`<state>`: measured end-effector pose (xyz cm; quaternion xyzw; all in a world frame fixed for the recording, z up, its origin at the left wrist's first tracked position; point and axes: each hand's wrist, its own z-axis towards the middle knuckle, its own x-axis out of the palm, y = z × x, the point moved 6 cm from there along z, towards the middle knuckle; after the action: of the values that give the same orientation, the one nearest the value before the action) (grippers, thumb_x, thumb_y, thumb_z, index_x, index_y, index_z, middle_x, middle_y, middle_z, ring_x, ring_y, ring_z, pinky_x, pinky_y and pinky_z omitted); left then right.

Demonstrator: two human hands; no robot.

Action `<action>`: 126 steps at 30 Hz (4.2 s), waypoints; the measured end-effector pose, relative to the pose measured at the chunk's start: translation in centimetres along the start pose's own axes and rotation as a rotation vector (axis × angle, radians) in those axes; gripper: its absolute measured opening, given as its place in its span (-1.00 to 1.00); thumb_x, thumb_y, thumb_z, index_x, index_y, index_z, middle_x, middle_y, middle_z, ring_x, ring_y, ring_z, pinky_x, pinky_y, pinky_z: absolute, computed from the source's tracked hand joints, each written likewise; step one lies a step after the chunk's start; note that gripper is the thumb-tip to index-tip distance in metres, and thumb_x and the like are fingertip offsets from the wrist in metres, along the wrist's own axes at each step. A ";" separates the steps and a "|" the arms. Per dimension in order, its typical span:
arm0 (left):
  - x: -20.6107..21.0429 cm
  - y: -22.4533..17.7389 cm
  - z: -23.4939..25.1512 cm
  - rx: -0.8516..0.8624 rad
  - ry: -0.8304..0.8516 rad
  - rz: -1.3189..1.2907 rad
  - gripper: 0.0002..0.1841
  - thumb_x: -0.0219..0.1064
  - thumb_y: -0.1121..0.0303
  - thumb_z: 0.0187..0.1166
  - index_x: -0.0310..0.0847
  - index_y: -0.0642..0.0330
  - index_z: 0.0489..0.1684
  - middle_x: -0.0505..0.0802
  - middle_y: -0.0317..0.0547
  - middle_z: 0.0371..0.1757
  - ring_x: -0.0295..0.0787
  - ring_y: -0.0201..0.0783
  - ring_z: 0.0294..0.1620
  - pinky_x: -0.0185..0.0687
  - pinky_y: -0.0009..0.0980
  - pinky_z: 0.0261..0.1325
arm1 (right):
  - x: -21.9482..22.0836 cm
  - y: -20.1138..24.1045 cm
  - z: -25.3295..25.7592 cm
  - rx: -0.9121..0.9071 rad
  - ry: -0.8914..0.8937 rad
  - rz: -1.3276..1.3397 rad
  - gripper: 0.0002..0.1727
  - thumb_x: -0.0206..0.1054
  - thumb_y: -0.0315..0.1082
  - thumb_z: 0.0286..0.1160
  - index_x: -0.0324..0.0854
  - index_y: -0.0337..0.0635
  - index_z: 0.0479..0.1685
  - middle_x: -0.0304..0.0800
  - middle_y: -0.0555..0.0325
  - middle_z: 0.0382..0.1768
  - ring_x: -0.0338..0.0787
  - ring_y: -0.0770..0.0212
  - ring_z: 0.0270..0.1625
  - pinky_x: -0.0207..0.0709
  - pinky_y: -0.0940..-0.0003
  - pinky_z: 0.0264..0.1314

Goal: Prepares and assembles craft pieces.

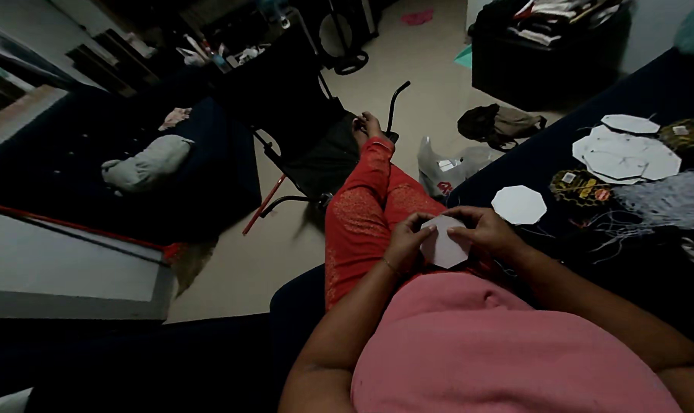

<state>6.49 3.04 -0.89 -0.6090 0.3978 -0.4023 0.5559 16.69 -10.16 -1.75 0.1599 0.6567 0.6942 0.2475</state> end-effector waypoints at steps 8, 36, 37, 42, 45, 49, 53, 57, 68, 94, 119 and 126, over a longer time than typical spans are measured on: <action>-1.0 0.1 -0.3 -0.111 -0.114 -0.032 -0.69 0.21 0.70 0.50 0.49 0.47 0.21 0.75 -0.03 0.03 0.73 -0.37 -0.05 0.71 -0.42 0.05 | -1.1 -1.2 0.1 0.094 -0.128 0.130 -0.69 0.47 -0.49 0.37 0.67 -0.28 0.10 0.86 0.12 -0.18 0.85 0.34 -0.21 0.78 0.37 -0.06; -0.4 0.8 -0.5 -0.247 -0.021 0.046 -0.96 0.25 0.58 0.62 0.56 0.39 -0.14 0.71 -0.22 -0.39 0.68 -0.43 -0.42 0.71 -0.48 -0.24 | -1.9 -1.1 -0.3 -0.009 -0.336 0.033 -0.80 0.40 -0.48 0.51 0.64 -0.30 0.04 0.83 0.15 -0.21 0.78 0.46 -0.32 0.70 0.49 -0.21; -0.4 0.8 -0.5 -0.244 -0.022 0.061 -0.97 0.26 0.57 0.62 0.56 0.38 -0.18 0.70 -0.24 -0.41 0.64 -0.46 -0.44 0.65 -0.53 -0.28 | -1.9 -1.1 -0.3 -0.013 -0.339 0.036 -0.80 0.40 -0.48 0.50 0.64 -0.30 0.04 0.83 0.16 -0.22 0.78 0.46 -0.32 0.70 0.49 -0.20; -0.7 1.0 -0.5 -0.228 -0.045 0.038 -0.94 0.22 0.53 0.67 0.55 0.35 -0.18 0.67 -0.28 -0.41 0.60 -0.49 -0.44 0.59 -0.56 -0.32 | -1.5 -0.5 -0.4 -0.081 -0.280 0.012 -0.66 0.47 -0.45 0.39 0.61 -0.30 0.14 0.84 0.11 -0.13 0.84 0.40 -0.23 0.77 0.43 -0.12; -0.8 1.0 -0.4 -0.193 -0.052 0.016 -0.94 0.22 0.52 0.67 0.56 0.35 -0.14 0.70 -0.26 -0.35 0.64 -0.47 -0.36 0.63 -0.53 -0.23 | -0.9 0.0 -0.5 -0.002 -0.190 -0.063 -0.34 0.60 -0.42 0.22 0.49 -0.28 0.40 0.78 -0.04 0.14 0.83 0.25 0.10 0.74 0.24 0.21; -0.7 1.1 -0.4 -0.176 -0.055 -0.059 -0.93 0.18 0.55 0.68 0.57 0.32 -0.12 0.72 -0.29 -0.35 0.63 -0.50 -0.34 0.59 -0.55 -0.21 | -0.6 0.1 -0.5 -0.007 -0.209 -0.083 -0.35 0.59 -0.41 0.19 0.52 -0.27 0.38 0.79 -0.03 0.10 0.83 0.27 0.09 0.73 0.27 0.20; -0.4 1.5 -0.3 -0.134 0.006 -0.189 -0.84 0.05 0.53 0.73 0.58 0.32 -0.08 0.77 -0.24 -0.25 0.73 -0.43 -0.19 0.71 -0.42 0.01 | -0.5 0.1 -0.6 -0.009 -0.218 -0.037 -0.38 0.59 -0.37 0.18 0.54 -0.25 0.34 0.82 0.03 0.05 0.85 0.31 0.04 0.76 0.31 0.15; -0.2 1.2 -0.4 -0.086 0.051 -0.265 -0.81 0.01 0.56 0.71 0.58 0.30 -0.11 0.81 -0.25 -0.23 0.77 -0.44 -0.16 0.73 -0.43 0.05 | -0.4 0.2 -0.5 -0.011 -0.219 -0.022 -0.38 0.58 -0.40 0.18 0.53 -0.26 0.34 0.82 0.03 0.05 0.85 0.32 0.02 0.77 0.33 0.13; -0.4 0.8 -0.4 -0.058 0.038 0.194 -0.80 0.33 0.55 0.48 0.55 0.44 -0.02 0.72 -0.19 -0.24 0.65 -0.48 -0.25 0.65 -0.50 -0.10 | -0.4 -0.7 -0.6 -0.021 -0.263 -0.155 -0.36 0.59 -0.38 0.19 0.54 -0.30 0.37 0.80 -0.10 0.11 0.83 0.18 0.12 0.71 0.14 0.24; -0.5 0.8 0.3 -0.049 0.049 0.269 -0.46 0.44 0.48 0.47 0.45 0.49 0.44 0.77 0.15 0.23 0.76 -0.24 0.18 0.68 -0.30 0.33 | 0.7 -0.6 -0.3 0.011 -0.013 -0.124 -0.33 0.58 -0.46 0.21 0.51 -0.33 0.44 0.76 -0.11 0.23 0.80 0.18 0.22 0.68 0.17 0.35; -1.3 1.6 0.4 -0.003 -0.076 0.179 -0.67 0.32 0.54 0.61 0.62 0.46 0.30 0.81 0.14 0.18 0.77 -0.31 0.13 0.66 -0.35 0.31 | 0.8 -1.8 -1.0 0.190 -0.080 0.182 -0.81 0.40 -0.54 0.44 0.66 -0.33 -0.01 0.82 0.12 -0.29 0.84 0.30 -0.38 0.82 0.36 -0.28; -1.2 1.3 0.3 -0.025 -0.078 0.229 -0.69 0.33 0.53 0.60 0.65 0.44 0.27 0.81 0.14 0.16 0.76 -0.31 0.13 0.65 -0.35 0.31 | 0.9 -1.7 -1.1 0.138 -0.097 0.132 -0.89 0.40 -0.52 0.46 0.65 -0.31 -0.11 0.79 0.14 -0.33 0.83 0.31 -0.41 0.82 0.36 -0.31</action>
<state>6.29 4.18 -2.28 -0.5818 0.4478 -0.3072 0.6056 15.53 -10.57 -3.61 0.2527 0.6782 0.6538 0.2209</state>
